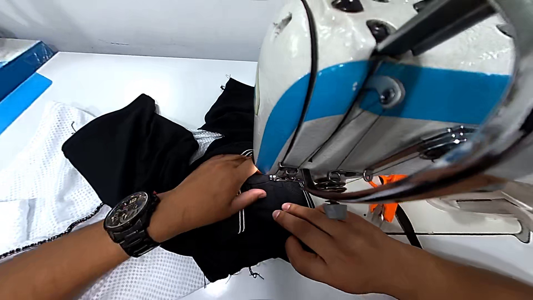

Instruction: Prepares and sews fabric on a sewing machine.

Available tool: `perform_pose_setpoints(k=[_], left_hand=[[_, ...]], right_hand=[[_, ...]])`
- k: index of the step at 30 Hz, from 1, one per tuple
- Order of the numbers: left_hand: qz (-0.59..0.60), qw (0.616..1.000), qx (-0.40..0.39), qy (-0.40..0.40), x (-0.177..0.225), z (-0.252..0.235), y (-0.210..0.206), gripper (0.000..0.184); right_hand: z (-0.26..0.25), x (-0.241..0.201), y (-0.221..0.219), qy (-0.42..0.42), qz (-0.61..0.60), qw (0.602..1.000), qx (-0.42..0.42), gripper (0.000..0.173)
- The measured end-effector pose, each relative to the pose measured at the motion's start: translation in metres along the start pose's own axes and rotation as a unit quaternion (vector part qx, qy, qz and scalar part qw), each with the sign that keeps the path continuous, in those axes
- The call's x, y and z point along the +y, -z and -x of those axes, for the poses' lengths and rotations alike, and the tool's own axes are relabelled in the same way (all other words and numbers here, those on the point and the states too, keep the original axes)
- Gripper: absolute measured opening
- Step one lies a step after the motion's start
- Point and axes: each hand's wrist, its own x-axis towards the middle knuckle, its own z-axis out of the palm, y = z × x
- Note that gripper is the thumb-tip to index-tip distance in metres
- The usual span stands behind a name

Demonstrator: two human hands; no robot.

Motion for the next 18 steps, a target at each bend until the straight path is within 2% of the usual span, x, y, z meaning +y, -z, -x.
perform_pose_setpoints(k=[13, 16, 18], left_hand=[[0.017, 0.999, -0.029, -0.018, -0.014, -0.007, -0.003, 0.041], [-0.033, 0.997, -0.058, -0.029, -0.013, -0.004, 0.023, 0.057], [-0.1, 0.993, -0.046, -0.05, -0.008, 0.002, 0.052, 0.073]], right_hand=[[-0.001, -0.001, -0.001, -0.01, 0.014, 1.0, -0.013, 0.019], [-0.001, 0.0, -0.003, -0.005, -0.002, 1.0, 0.002, 0.019], [0.0, 0.004, -0.005, -0.002, -0.016, 1.0, 0.017, 0.019]])
